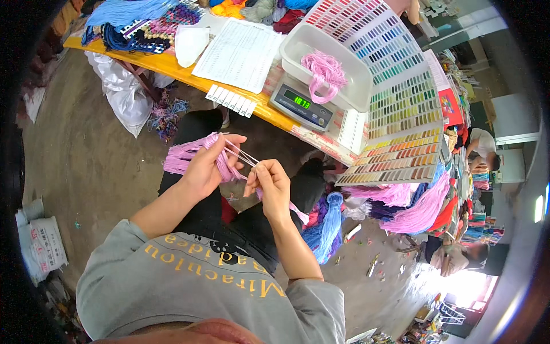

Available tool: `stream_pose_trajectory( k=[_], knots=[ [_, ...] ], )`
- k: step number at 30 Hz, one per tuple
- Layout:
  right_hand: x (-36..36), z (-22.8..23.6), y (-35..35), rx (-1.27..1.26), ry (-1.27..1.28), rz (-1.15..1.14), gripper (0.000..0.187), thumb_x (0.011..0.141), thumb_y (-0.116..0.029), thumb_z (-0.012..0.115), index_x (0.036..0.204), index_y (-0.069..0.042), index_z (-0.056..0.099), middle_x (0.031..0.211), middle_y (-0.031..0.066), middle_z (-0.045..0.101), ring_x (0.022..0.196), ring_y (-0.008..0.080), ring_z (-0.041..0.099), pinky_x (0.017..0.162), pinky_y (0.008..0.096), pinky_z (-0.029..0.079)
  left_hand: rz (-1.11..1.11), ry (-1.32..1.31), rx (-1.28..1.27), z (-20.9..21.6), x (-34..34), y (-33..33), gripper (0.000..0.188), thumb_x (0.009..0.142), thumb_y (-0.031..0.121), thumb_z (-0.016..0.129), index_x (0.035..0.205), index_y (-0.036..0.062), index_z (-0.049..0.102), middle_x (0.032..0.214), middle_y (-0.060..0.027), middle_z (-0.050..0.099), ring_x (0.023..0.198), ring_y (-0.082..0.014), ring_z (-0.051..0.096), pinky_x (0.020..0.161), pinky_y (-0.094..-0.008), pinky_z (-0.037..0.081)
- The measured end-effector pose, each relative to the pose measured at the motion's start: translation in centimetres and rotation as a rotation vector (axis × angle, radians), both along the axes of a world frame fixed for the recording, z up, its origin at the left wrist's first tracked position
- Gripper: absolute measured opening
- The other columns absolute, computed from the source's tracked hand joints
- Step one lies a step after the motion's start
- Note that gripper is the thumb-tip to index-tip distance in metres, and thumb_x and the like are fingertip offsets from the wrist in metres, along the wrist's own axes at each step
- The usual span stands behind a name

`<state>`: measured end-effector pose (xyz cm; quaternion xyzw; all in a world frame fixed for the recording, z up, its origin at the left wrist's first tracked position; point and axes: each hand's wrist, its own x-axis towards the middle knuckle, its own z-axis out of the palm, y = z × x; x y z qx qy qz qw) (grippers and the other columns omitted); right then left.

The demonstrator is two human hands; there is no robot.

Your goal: Weighing bundles of pink yarn on a digital scale and attaching identification labels.

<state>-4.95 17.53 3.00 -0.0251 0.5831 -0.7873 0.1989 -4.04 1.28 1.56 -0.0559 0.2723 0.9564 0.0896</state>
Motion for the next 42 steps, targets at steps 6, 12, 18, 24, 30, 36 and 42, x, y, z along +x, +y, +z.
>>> stream_pose_trajectory(
  k=[6, 12, 18, 24, 30, 36, 42],
  knots=[
    [0.4, 0.6, -0.1, 0.088, 0.009, -0.015, 0.017, 0.095, -0.016, 0.045, 0.087, -0.001, 0.048, 0.060, 0.0063, 0.052, 0.046, 0.0149, 0.051, 0.044, 0.0233, 0.042, 0.005, 0.025, 0.005, 0.2, 0.2, -0.6, 0.039, 0.098, 0.031, 0.038, 0.113, -0.0016, 0.054, 0.078, 0.0012, 0.049, 0.061, -0.0056, 0.044, 0.059, -0.0235, 0.042],
    [0.6, 0.6, -0.1, 0.081, 0.022, 0.003, 0.017, 0.095, -0.016, 0.045, 0.089, -0.001, 0.049, 0.058, 0.0050, 0.050, 0.045, 0.0132, 0.049, 0.044, 0.0227, 0.041, 0.059, -0.016, -0.011, 0.6, 0.2, -0.9, 0.040, 0.098, 0.031, 0.038, 0.114, -0.0017, 0.053, 0.076, 0.0007, 0.049, 0.058, -0.0058, 0.043, 0.057, -0.0240, 0.042],
    [0.7, 1.0, -0.4, 0.103, 0.031, 0.015, 0.017, 0.096, -0.015, 0.045, 0.090, 0.000, 0.049, 0.058, 0.0046, 0.050, 0.046, 0.0120, 0.049, 0.044, 0.0222, 0.040, 0.053, -0.046, -0.003, 0.9, 0.3, -1.2, 0.041, 0.098, 0.033, 0.038, 0.112, -0.0019, 0.053, 0.072, 0.0000, 0.050, 0.059, -0.0069, 0.047, 0.055, -0.0230, 0.043],
    [0.9, 1.3, -0.5, 0.123, 0.043, 0.015, 0.015, 0.095, -0.014, 0.045, 0.090, 0.000, 0.049, 0.058, 0.0044, 0.049, 0.046, 0.0118, 0.048, 0.045, 0.0220, 0.040, 0.076, -0.039, -0.046, 0.7, 0.2, -1.4, 0.040, 0.098, 0.034, 0.038, 0.108, -0.0016, 0.054, 0.072, -0.0012, 0.052, 0.063, -0.0086, 0.051, 0.059, -0.0238, 0.047],
    [1.0, 1.5, -0.7, 0.139, 0.057, 0.008, 0.015, 0.095, -0.013, 0.046, 0.090, 0.001, 0.050, 0.057, 0.0039, 0.049, 0.045, 0.0115, 0.048, 0.045, 0.0217, 0.038, 0.095, -0.006, -0.031, 0.7, 0.5, -1.6, 0.041, 0.098, 0.033, 0.037, 0.107, -0.0022, 0.055, 0.074, -0.0037, 0.054, 0.066, -0.0117, 0.054, 0.064, -0.0258, 0.048],
    [1.3, 1.7, -1.1, 0.229, 0.070, 0.056, 0.016, 0.093, -0.013, 0.049, 0.090, 0.002, 0.054, 0.057, 0.0026, 0.047, 0.045, 0.0104, 0.046, 0.042, 0.0214, 0.037, 0.081, 0.016, 0.076, 0.4, 0.8, -2.7, 0.040, 0.098, 0.032, 0.036, 0.110, -0.0019, 0.054, 0.083, -0.0063, 0.060, 0.070, -0.0115, 0.056, 0.071, -0.0288, 0.047],
    [1.0, 2.8, -1.3, 0.351, 0.229, 0.198, 0.013, 0.092, -0.012, 0.052, 0.090, 0.000, 0.054, 0.068, 0.0044, 0.057, 0.049, 0.0094, 0.052, 0.045, 0.0192, 0.039, -0.094, -0.042, 0.010, 0.4, 1.7, -4.6, 0.051, 0.097, 0.042, 0.034, 0.116, -0.0017, 0.052, 0.091, -0.0109, 0.063, 0.049, -0.0060, 0.041, 0.050, -0.0219, 0.038]
  ],
)
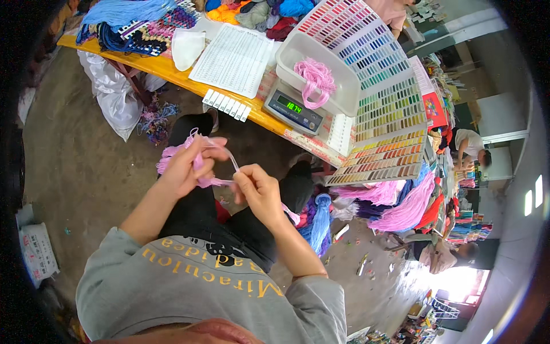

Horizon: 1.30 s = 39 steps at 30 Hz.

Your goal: Weighing bundles of pink yarn on a digital scale and attaching identification labels.

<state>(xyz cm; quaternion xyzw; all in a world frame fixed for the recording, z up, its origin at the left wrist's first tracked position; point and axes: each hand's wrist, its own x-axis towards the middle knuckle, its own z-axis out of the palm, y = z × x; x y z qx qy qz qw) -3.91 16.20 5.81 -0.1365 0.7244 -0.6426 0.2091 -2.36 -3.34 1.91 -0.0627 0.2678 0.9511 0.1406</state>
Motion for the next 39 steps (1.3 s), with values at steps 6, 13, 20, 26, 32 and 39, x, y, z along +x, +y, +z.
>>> stream_pose_trajectory(
  k=[6, 13, 20, 26, 32, 39],
  knots=[
    [-5.8, 11.0, -0.8, -0.427, 0.201, -0.077, 0.014, 0.095, -0.014, 0.045, 0.086, -0.003, 0.048, 0.075, 0.0114, 0.058, 0.058, 0.0194, 0.059, 0.049, 0.0236, 0.044, 0.131, -0.521, 0.114, -10.6, 4.1, -10.7, 0.043, 0.091, 0.051, 0.043, 0.068, 0.0141, 0.043, 0.046, 0.0071, 0.025, 0.034, -0.0033, 0.020, 0.030, -0.0199, 0.014],
    [-18.6, 29.3, -1.9, -0.503, 0.709, -0.032, 0.022, 0.094, -0.011, 0.044, 0.100, 0.008, 0.054, 0.104, 0.0186, 0.059, 0.096, 0.0235, 0.058, 0.086, 0.0325, 0.048, 0.985, -0.918, 0.055, -36.4, 21.3, -25.4, 0.039, 0.097, 0.043, 0.033, 0.083, 0.0098, 0.049, 0.054, 0.0037, 0.034, 0.040, -0.0086, 0.025, 0.034, -0.0223, 0.018],
    [-24.4, 39.8, 7.0, -0.291, 1.137, -0.413, 0.024, 0.087, -0.009, 0.060, 0.103, 0.009, 0.056, 0.108, 0.0148, 0.059, 0.105, 0.0205, 0.055, 0.096, 0.0312, 0.045, 0.828, -1.009, -0.021, -34.1, 17.4, -22.8, 0.053, 0.096, 0.050, 0.026, 0.108, 0.0067, 0.055, 0.054, 0.0025, 0.039, 0.040, -0.0089, 0.026, 0.035, -0.0220, 0.018],
    [-26.1, 35.0, 9.9, 0.026, 1.038, -0.443, 0.022, 0.085, -0.020, 0.065, 0.096, 0.000, 0.064, 0.082, -0.0003, 0.061, 0.072, 0.0054, 0.051, 0.066, 0.0193, 0.040, 0.414, -0.425, 0.030, -21.4, 8.0, -16.2, 0.036, 0.093, 0.037, 0.049, 0.101, 0.0034, 0.059, 0.060, 0.0020, 0.048, 0.040, -0.0039, 0.028, 0.038, -0.0200, 0.023],
    [-25.4, 14.0, 9.1, 0.692, 1.214, -0.041, 0.014, 0.082, -0.007, 0.055, 0.092, -0.005, 0.064, 0.087, 0.0107, 0.061, 0.084, 0.0232, 0.060, 0.075, 0.0326, 0.046, 0.350, -0.257, -0.244, -12.4, 5.4, -11.2, 0.039, 0.095, 0.038, 0.045, 0.097, 0.0001, 0.057, 0.062, 0.0026, 0.048, 0.040, -0.0019, 0.030, 0.038, -0.0184, 0.026],
    [-14.8, 2.8, 6.8, 0.818, 1.169, -0.318, 0.012, 0.082, -0.012, 0.060, 0.089, -0.005, 0.066, 0.089, 0.0113, 0.063, 0.075, 0.0316, 0.062, 0.066, 0.0369, 0.049, 0.367, -0.256, -0.356, -8.3, 6.4, -10.1, 0.038, 0.096, 0.037, 0.043, 0.104, 0.0022, 0.055, 0.060, 0.0044, 0.040, 0.040, -0.0003, 0.027, 0.039, -0.0176, 0.023]
  ],
)
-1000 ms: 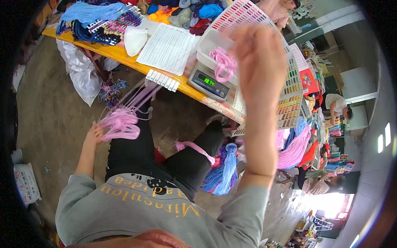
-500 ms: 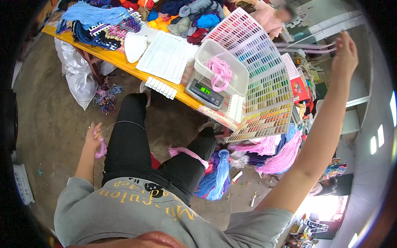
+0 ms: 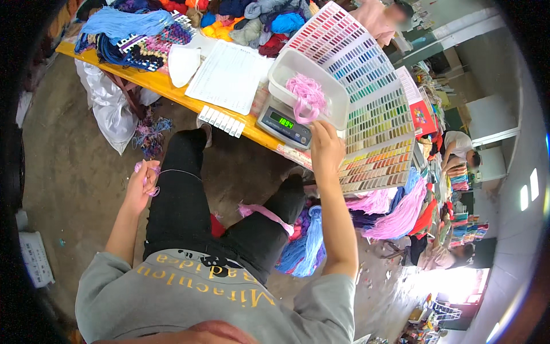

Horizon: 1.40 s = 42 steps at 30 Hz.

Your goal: Weighing bundles of pink yarn on a digital scale and attaching identification labels.

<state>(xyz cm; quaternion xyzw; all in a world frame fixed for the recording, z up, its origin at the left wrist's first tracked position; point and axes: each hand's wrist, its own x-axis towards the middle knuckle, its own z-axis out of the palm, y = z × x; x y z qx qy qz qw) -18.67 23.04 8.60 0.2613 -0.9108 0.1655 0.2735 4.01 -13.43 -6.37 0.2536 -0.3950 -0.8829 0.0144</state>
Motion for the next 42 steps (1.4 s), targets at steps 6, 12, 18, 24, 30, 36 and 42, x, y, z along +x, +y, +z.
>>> stream_pose_trajectory(
  k=[6, 12, 18, 24, 30, 36, 42],
  knots=[
    [2.1, -7.4, -2.8, -0.839, -0.943, -0.017, 0.021, 0.088, -0.022, 0.059, 0.093, -0.002, 0.065, 0.083, 0.0044, 0.064, 0.057, 0.0088, 0.056, 0.049, 0.0211, 0.040, -0.169, 0.137, 0.115, 1.3, -3.4, 3.7, 0.036, 0.096, 0.033, 0.043, 0.106, 0.0010, 0.057, 0.058, 0.0047, 0.039, 0.040, -0.0009, 0.025, 0.039, -0.0183, 0.023],
    [0.1, -15.1, -8.0, -1.513, -1.648, -0.087, 0.012, 0.086, -0.020, 0.063, 0.090, -0.009, 0.060, 0.068, -0.0016, 0.054, 0.053, 0.0098, 0.049, 0.043, 0.0199, 0.033, -0.308, 0.168, 0.179, 3.4, -5.7, 8.7, 0.040, 0.098, 0.035, 0.037, 0.099, 0.0011, 0.058, 0.058, 0.0041, 0.041, 0.040, -0.0009, 0.025, 0.040, -0.0186, 0.022],
    [-1.4, -16.9, -9.8, -1.611, -1.772, -0.150, 0.011, 0.084, -0.016, 0.063, 0.081, -0.010, 0.055, 0.063, -0.0020, 0.049, 0.048, 0.0080, 0.042, 0.041, 0.0209, 0.028, -0.379, 0.154, 0.168, 4.0, -5.3, 9.6, 0.041, 0.100, 0.034, 0.029, 0.100, 0.0029, 0.056, 0.057, 0.0041, 0.039, 0.039, -0.0026, 0.024, 0.041, -0.0199, 0.022],
    [1.7, -13.5, -9.1, -1.541, -1.635, 0.001, 0.009, 0.084, -0.014, 0.062, 0.082, -0.010, 0.054, 0.064, -0.0024, 0.047, 0.048, 0.0077, 0.041, 0.041, 0.0211, 0.027, -0.348, 0.152, 0.337, 3.1, -5.8, 10.1, 0.038, 0.099, 0.033, 0.034, 0.103, 0.0024, 0.057, 0.059, 0.0045, 0.042, 0.039, -0.0017, 0.025, 0.040, -0.0190, 0.022],
    [9.2, -11.3, -8.4, -0.833, -0.983, 0.512, 0.037, 0.092, -0.013, 0.046, 0.128, -0.006, 0.046, 0.132, 0.0124, 0.041, 0.120, 0.0235, 0.041, 0.100, 0.0331, 0.032, -0.363, 0.086, 0.551, 3.8, -7.9, 12.4, 0.034, 0.097, 0.032, 0.043, 0.113, 0.0053, 0.056, 0.073, 0.0035, 0.053, 0.041, -0.0019, 0.028, 0.041, -0.0185, 0.024],
    [11.8, -10.6, -7.9, -0.466, -0.610, 0.545, 0.053, 0.086, -0.026, 0.052, 0.136, -0.012, 0.041, 0.143, 0.0198, 0.026, 0.129, 0.0369, 0.028, 0.106, 0.0438, 0.024, -0.385, 0.073, 0.580, 4.5, -7.9, 13.7, 0.031, 0.094, 0.039, 0.047, 0.096, 0.0107, 0.060, 0.059, 0.0063, 0.045, 0.041, -0.0035, 0.030, 0.043, -0.0202, 0.026],
    [12.7, -10.1, -8.0, -0.212, -0.488, 0.463, 0.064, 0.075, -0.017, 0.065, 0.134, -0.013, 0.042, 0.142, 0.0192, 0.028, 0.129, 0.0379, 0.030, 0.104, 0.0450, 0.027, -0.246, 0.089, 0.493, 4.4, -7.0, 13.3, 0.012, 0.090, 0.023, 0.056, 0.086, 0.0121, 0.057, 0.057, 0.0062, 0.041, 0.042, -0.0041, 0.031, 0.043, -0.0203, 0.025]
  ],
)
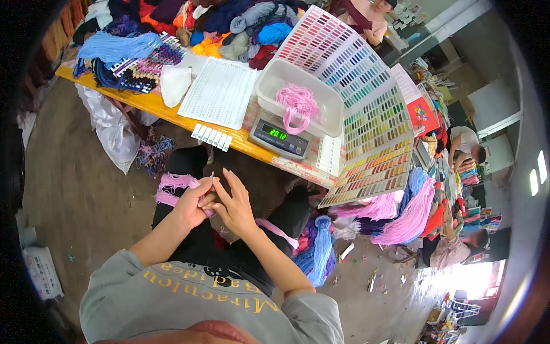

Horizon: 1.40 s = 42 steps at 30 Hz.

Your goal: Weighing bundles of pink yarn on a digital scale and attaching identification labels.

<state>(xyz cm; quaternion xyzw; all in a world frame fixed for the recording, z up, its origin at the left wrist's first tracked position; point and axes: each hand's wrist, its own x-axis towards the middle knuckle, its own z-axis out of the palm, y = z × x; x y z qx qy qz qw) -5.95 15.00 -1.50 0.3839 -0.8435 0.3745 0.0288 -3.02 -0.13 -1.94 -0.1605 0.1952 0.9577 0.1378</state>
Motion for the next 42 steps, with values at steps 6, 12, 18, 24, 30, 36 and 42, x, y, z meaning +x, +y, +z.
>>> stream_pose_trajectory(
  k=[6, 12, 18, 24, 30, 36, 42],
  knots=[
    [0.3, 1.2, 0.3, -0.178, -0.080, -0.137, 0.047, 0.075, -0.001, 0.061, 0.122, -0.003, 0.052, 0.133, 0.0192, 0.040, 0.121, 0.0357, 0.042, 0.100, 0.0383, 0.035, 0.189, 0.094, -0.316, 2.2, -0.3, -0.3, 0.009, 0.085, 0.013, 0.062, 0.085, 0.0062, 0.056, 0.065, 0.0057, 0.045, 0.046, -0.0001, 0.033, 0.042, -0.0180, 0.024],
    [-0.1, 2.6, -0.1, -0.490, -0.424, -0.164, 0.021, 0.079, -0.003, 0.061, 0.100, -0.003, 0.058, 0.131, 0.0139, 0.042, 0.118, 0.0280, 0.045, 0.095, 0.0365, 0.039, 0.291, 0.367, -0.926, 2.6, -0.3, -0.2, 0.008, 0.086, 0.007, 0.060, 0.085, 0.0004, 0.057, 0.074, 0.0018, 0.050, 0.068, -0.0050, 0.047, 0.061, -0.0195, 0.038],
    [0.3, 2.7, -0.6, -0.512, -0.440, -0.184, 0.011, 0.079, 0.002, 0.062, 0.087, -0.002, 0.056, 0.129, 0.0141, 0.044, 0.115, 0.0271, 0.048, 0.092, 0.0347, 0.041, 0.223, 0.451, -1.028, 3.1, 0.4, 0.0, 0.012, 0.089, 0.006, 0.055, 0.099, 0.0011, 0.059, 0.085, 0.0015, 0.052, 0.075, -0.0044, 0.047, 0.067, -0.0192, 0.037],
    [1.4, 3.2, 0.1, -0.609, -0.605, -0.221, 0.006, 0.083, 0.002, 0.058, 0.088, 0.000, 0.058, 0.131, 0.0122, 0.041, 0.116, 0.0231, 0.046, 0.096, 0.0333, 0.038, 0.129, 0.470, -0.844, 3.0, 0.6, 0.4, 0.014, 0.085, 0.004, 0.059, 0.099, 0.0024, 0.058, 0.083, 0.0034, 0.050, 0.072, -0.0018, 0.045, 0.063, -0.0174, 0.036],
    [2.2, 3.0, 0.6, -0.588, -0.598, -0.193, 0.010, 0.086, -0.001, 0.057, 0.096, 0.000, 0.058, 0.130, 0.0122, 0.042, 0.115, 0.0227, 0.048, 0.095, 0.0329, 0.039, 0.116, 0.476, -0.901, 3.2, 0.8, 0.7, 0.005, 0.083, 0.005, 0.063, 0.082, 0.0022, 0.059, 0.081, 0.0004, 0.049, 0.070, -0.0054, 0.045, 0.062, -0.0203, 0.036],
    [0.2, 2.9, 3.0, -0.527, -0.657, -0.314, 0.034, 0.088, -0.001, 0.053, 0.121, -0.003, 0.048, 0.113, 0.0094, 0.056, 0.099, 0.0141, 0.056, 0.086, 0.0254, 0.043, 0.240, 0.550, -0.963, 3.3, 0.5, 0.2, 0.006, 0.086, 0.004, 0.058, 0.081, 0.0011, 0.059, 0.081, -0.0012, 0.050, 0.070, -0.0072, 0.046, 0.062, -0.0208, 0.036],
    [-7.5, 6.3, 5.9, -0.432, -0.170, -0.542, 0.038, 0.086, -0.004, 0.055, 0.122, -0.001, 0.042, 0.118, 0.0129, 0.055, 0.087, 0.0158, 0.060, 0.075, 0.0260, 0.045, 0.171, 0.418, -0.809, 4.1, 2.0, -1.0, 0.013, 0.092, 0.010, 0.050, 0.094, 0.0017, 0.060, 0.077, 0.0008, 0.049, 0.065, -0.0046, 0.039, 0.058, -0.0197, 0.030]
  ],
)
